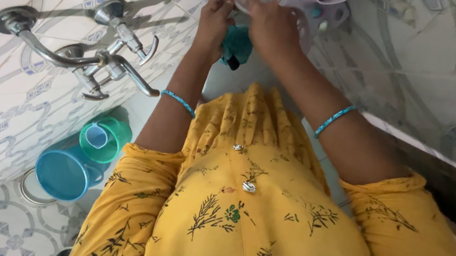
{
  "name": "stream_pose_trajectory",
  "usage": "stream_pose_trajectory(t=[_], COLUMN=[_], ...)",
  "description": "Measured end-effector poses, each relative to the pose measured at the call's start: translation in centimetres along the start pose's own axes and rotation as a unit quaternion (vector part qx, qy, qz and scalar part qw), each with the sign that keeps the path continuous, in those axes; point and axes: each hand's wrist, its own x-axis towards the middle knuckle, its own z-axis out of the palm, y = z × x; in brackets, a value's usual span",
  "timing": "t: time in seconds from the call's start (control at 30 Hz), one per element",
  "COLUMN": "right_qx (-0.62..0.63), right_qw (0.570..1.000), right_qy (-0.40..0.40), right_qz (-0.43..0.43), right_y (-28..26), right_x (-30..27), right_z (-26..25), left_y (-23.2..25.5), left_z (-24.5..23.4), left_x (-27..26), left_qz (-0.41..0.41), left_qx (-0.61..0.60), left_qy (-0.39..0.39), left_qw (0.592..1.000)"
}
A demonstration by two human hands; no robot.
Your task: The person scrubs a white plastic wall-mounted caddy with a toothbrush and a wooden stick. They repeatedly scrub the holes and surfaces of the caddy, occasionally rinsing the brush under a running tap. The person also wipes the surrounding tiled wall with a blue cloth.
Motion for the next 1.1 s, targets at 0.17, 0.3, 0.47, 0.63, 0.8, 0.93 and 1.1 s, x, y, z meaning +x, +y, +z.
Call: stream_pose_trajectory(t=[0.17, 0.3, 0.47, 0.63, 0.8, 0.93, 1.1], right_qx=[0.018, 0.039, 0.0, 0.086, -0.002, 0.03, 0.068], right_qw=[0.998, 0.996, 1.0, 0.994, 1.0, 0.999, 0.996], right_qy=[-0.062, -0.022, -0.003, -0.056, -0.012, 0.02, -0.017], right_qz=[-0.017, -0.072, -0.009, -0.045, -0.022, -0.018, -0.048], right_y=[0.7, 1.7, 0.8, 1.7, 1.2, 0.7, 1.3], right_x=[-1.0, -1.5, -0.5, -2.0, -0.4, -0.3, -1.8], right_z=[1.3, 1.3, 1.3, 1.8, 1.1, 1.0, 1.5], left_y=[-0.7, -1.0, -1.0, -0.4, -0.1, -0.3, -0.5], left_z=[0.0, 0.0, -0.2, 0.2, 0.3, -0.2, -0.3], left_x=[0.2, 0.4, 0.3, -0.6, -0.2, 0.2, -0.1], left_qz=[0.01, 0.016, 0.028, 0.026, 0.012, 0.015, 0.024], left_qx=[0.021, 0.037, 0.025, 0.052, 0.046, 0.038, 0.023], left_qy=[-0.003, 0.009, -0.009, -0.004, 0.005, 0.005, -0.018], left_qw=[1.0, 0.999, 0.999, 0.998, 0.999, 0.999, 0.999])
